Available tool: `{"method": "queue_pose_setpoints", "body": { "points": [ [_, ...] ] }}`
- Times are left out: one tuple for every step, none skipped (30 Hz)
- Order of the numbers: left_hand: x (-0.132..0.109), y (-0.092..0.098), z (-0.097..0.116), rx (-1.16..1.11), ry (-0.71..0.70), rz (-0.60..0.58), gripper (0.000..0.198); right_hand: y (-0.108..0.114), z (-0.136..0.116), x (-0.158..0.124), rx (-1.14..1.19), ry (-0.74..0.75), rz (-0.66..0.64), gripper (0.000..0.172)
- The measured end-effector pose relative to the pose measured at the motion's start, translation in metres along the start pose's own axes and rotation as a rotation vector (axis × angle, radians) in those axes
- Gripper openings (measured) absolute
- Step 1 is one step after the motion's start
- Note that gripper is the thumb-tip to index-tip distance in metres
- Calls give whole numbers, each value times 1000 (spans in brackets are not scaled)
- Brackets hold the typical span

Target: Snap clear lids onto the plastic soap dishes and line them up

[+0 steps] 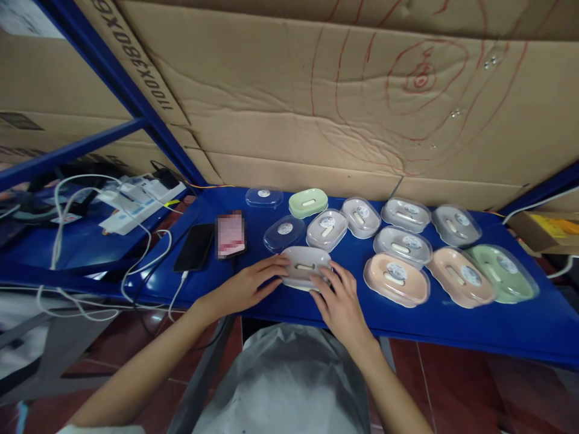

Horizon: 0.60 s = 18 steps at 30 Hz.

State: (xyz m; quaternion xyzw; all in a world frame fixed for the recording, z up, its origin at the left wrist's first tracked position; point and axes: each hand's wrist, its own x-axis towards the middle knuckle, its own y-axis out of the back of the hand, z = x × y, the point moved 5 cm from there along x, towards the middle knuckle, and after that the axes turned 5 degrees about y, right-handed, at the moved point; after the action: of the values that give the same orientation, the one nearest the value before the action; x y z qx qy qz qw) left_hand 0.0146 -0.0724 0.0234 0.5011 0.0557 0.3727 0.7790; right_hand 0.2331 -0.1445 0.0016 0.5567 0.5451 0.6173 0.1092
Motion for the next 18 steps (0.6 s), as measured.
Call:
{"method": "queue_pose_setpoints", "body": {
  "points": [
    [-1,-3,0,18,11,-7,23,1,-1,0,-15,5,6,30],
    [-2,-6,0,35,20,-9,23,2,-2,0,-30,11,6,28],
    [-3,-8,0,47,28,-6,23,2,-3,1,-43,17,6,27],
    [-4,-10,0,55,34,-1,23,3,-4,1,-55,20,7,27],
    [-4,-10,0,58,37,2,21,3,-4,2,-66,22,11,27],
    [-3,-10,1,59,35,4,20,4,-4,2,-75,23,13,28],
    [-2,-9,1,57,32,1,18,4,-4,3,-79,25,11,29],
    [0,-7,2,55,28,-9,17,3,-4,4,-77,32,6,29],
    [3,-5,3,54,22,-22,17,3,-5,4,-72,42,0,30],
    [5,-4,4,52,15,-36,17,3,-5,5,-65,56,-5,30],
    [8,-2,5,48,7,-51,17,3,-6,5,-55,68,-8,29],
    [11,-1,6,39,-3,-62,15,3,-7,5,-45,77,-8,29],
    [15,0,6,24,-9,-60,14,3,-7,6,-34,81,-5,28],
    [19,2,3,9,-3,-32,13,3,-7,6,-24,80,-3,28],
    [23,6,-2,5,23,26,14,3,-6,6,-12,77,-3,28],
    [28,9,-9,21,73,103,16,3,-6,5,0,74,-4,28],
    [32,13,-18,56,139,182,18,2,-6,5,10,71,-6,28],
    [37,16,-29,109,216,239,23,2,-5,5,18,69,-8,29]
  ]
}}
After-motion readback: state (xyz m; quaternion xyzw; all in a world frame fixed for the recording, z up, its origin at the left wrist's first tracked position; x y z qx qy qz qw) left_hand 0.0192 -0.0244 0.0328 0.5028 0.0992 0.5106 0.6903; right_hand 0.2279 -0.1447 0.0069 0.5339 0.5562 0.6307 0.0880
